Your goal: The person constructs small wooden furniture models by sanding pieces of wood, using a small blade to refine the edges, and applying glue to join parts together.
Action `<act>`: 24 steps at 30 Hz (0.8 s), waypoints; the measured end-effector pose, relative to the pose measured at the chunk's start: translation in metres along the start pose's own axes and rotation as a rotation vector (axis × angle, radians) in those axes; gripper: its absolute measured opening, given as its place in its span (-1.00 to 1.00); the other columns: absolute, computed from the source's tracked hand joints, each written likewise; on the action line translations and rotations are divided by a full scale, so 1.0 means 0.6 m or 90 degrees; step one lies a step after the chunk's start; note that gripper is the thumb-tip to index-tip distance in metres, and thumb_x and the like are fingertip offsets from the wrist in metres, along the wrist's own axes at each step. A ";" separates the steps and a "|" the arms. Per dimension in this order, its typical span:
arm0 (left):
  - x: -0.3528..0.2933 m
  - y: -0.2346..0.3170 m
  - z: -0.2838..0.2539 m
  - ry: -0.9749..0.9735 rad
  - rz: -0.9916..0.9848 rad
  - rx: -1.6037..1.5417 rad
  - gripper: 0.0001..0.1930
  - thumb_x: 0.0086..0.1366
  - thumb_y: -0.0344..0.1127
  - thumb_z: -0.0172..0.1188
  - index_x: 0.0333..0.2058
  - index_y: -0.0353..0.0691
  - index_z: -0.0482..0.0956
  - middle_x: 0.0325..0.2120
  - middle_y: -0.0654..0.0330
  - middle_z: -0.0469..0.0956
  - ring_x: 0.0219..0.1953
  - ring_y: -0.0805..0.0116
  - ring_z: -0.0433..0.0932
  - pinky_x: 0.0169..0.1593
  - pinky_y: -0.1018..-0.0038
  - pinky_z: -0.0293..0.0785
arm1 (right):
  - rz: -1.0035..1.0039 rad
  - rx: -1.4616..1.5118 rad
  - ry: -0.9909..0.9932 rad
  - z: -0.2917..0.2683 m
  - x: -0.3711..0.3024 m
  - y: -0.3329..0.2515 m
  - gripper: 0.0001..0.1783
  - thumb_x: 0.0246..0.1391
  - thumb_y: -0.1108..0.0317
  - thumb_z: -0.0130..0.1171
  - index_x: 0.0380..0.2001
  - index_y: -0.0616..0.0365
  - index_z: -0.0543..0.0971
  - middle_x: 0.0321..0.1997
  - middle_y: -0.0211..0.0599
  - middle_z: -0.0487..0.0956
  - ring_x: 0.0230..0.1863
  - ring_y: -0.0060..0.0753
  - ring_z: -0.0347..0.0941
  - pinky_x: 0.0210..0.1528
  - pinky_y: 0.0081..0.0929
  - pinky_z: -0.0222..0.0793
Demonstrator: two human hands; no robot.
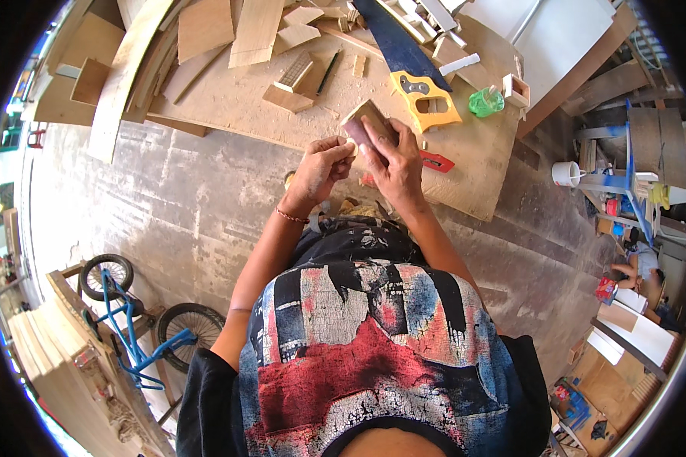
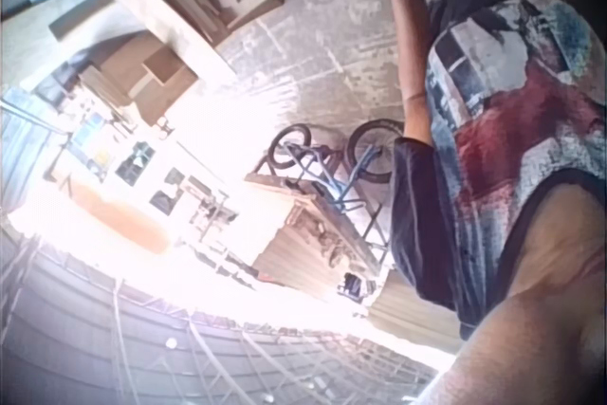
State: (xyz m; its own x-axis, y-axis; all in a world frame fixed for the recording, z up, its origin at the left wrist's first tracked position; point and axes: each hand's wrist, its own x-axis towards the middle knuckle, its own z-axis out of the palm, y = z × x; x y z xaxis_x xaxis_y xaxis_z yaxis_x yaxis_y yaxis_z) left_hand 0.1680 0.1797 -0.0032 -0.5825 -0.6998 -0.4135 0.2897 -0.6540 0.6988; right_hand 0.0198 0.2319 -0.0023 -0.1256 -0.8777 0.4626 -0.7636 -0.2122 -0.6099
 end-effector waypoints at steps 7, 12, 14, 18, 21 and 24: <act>0.000 0.000 0.003 -0.009 0.000 0.007 -0.85 0.19 -0.38 0.07 -0.56 -0.21 0.39 -0.65 0.40 0.26 -0.65 0.66 0.13 -0.58 0.69 0.05 | -0.010 -0.032 0.011 -0.004 0.005 0.000 -0.54 -0.08 0.26 0.18 -0.01 -0.15 0.48 -0.10 -0.03 0.33 -0.10 -0.01 0.30 -0.09 -0.24 0.31; 0.003 0.000 -0.004 0.003 -0.010 0.007 -0.84 0.19 -0.38 0.07 -0.57 -0.20 0.38 -0.66 0.41 0.25 -0.66 0.65 0.12 -0.59 0.69 0.03 | -0.022 -0.017 -0.003 -0.005 -0.006 -0.007 -0.54 -0.07 0.26 0.17 0.00 -0.15 0.48 -0.09 -0.03 0.33 -0.10 -0.01 0.30 -0.10 -0.24 0.31; 0.002 -0.001 0.001 -0.017 -0.005 0.027 -0.85 0.19 -0.39 0.06 -0.56 -0.21 0.39 -0.67 0.41 0.25 -0.66 0.66 0.12 -0.59 0.68 0.02 | -0.008 -0.026 0.012 -0.002 -0.001 0.002 -0.55 -0.06 0.25 0.17 -0.01 -0.14 0.48 -0.10 -0.03 0.33 -0.10 -0.01 0.30 -0.10 -0.24 0.31; -0.001 0.001 0.006 0.009 0.003 0.000 -0.86 0.20 -0.40 0.04 -0.54 -0.22 0.40 -0.66 0.41 0.24 -0.65 0.67 0.11 -0.58 0.69 0.02 | -0.024 -0.021 0.011 -0.004 -0.003 -0.004 -0.56 -0.05 0.23 0.17 -0.02 -0.14 0.49 -0.11 -0.04 0.33 -0.12 -0.02 0.31 -0.10 -0.22 0.31; 0.004 -0.001 -0.009 -0.020 0.007 -0.006 -0.88 0.21 -0.40 0.01 -0.50 -0.24 0.41 -0.64 0.40 0.25 -0.65 0.66 0.10 -0.57 0.70 0.03 | -0.017 0.006 -0.004 0.000 -0.009 -0.011 -0.55 -0.06 0.23 0.18 -0.01 -0.14 0.49 -0.12 -0.03 0.34 -0.12 -0.02 0.31 -0.10 -0.22 0.31; 0.002 0.001 0.006 -0.004 -0.001 0.009 -0.90 0.22 -0.42 -0.03 -0.47 -0.25 0.41 -0.64 0.40 0.25 -0.64 0.66 0.11 -0.58 0.70 0.02 | 0.021 -0.012 0.006 0.004 0.004 0.007 -0.53 -0.08 0.23 0.19 0.00 -0.17 0.47 -0.11 0.00 0.33 -0.11 0.00 0.31 -0.07 -0.23 0.30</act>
State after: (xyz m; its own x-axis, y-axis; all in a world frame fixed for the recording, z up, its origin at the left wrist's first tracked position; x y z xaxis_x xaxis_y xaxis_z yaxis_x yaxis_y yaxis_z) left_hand 0.1648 0.1797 -0.0011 -0.5883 -0.6963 -0.4111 0.2773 -0.6513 0.7064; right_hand 0.0179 0.2281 -0.0049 -0.1566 -0.8801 0.4482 -0.7703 -0.1752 -0.6131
